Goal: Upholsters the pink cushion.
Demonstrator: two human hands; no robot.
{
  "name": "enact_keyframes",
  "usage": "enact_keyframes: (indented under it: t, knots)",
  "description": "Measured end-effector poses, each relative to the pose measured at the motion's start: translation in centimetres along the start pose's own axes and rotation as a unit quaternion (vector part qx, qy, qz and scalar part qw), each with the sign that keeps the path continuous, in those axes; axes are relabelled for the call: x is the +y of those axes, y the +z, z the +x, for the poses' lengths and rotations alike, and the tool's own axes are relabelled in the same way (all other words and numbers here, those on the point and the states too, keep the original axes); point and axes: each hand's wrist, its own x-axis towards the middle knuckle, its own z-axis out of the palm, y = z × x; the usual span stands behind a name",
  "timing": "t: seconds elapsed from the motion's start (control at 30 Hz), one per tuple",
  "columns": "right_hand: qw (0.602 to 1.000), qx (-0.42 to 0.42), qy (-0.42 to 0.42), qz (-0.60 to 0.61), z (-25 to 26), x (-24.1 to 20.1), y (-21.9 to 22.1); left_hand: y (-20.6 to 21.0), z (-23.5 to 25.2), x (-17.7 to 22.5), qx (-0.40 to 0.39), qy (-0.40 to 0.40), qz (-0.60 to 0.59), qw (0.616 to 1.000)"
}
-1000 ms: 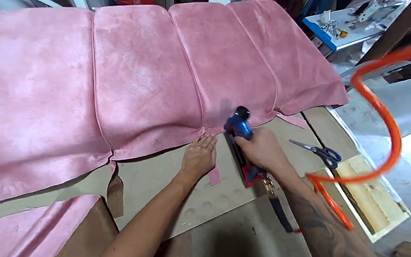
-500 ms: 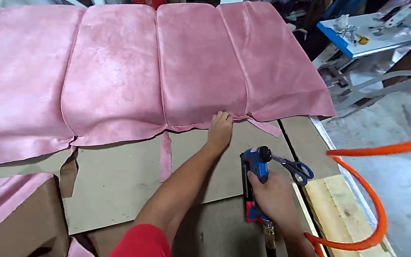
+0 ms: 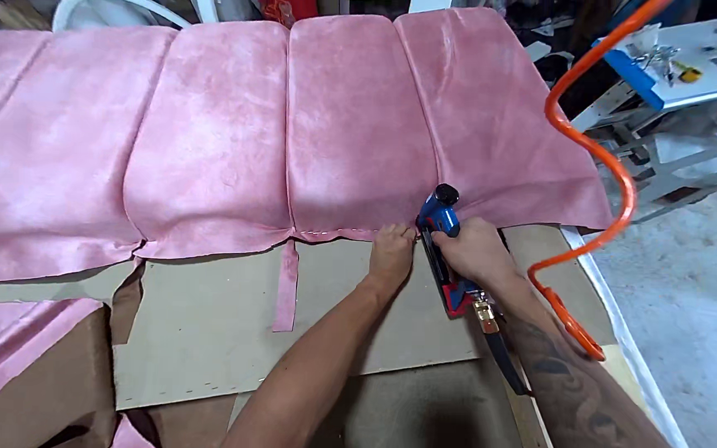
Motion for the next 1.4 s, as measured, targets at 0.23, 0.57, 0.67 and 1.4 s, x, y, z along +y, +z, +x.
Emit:
enact_keyframes:
  t: [0.23,0.57,0.67,1.4]
  knots:
    - [0.999,0.031,-0.006,-0.044,-1.0,-1.1,0.9,-0.9,-1.7,0.3,-0.035,0.029,0.001,0.999]
    - [0.999,-0.013,0.035,-0.035,-0.9,-3.6,1.5,-2.5,-4.8,-0.3,-0.207,0.055,0.023,0.977]
    - [0.996,-0.065,0.067,-0.013,0.5,-3.9,0.9,-2.6,-5.3,-0.1,-0.196,0.058,0.019,0.979]
    - [0.994,-0.039,0.027,-0.094,-1.6,-6.7,2.3,-3.5,-6.8,0.2,-0.179,0.052,0.025,0.982]
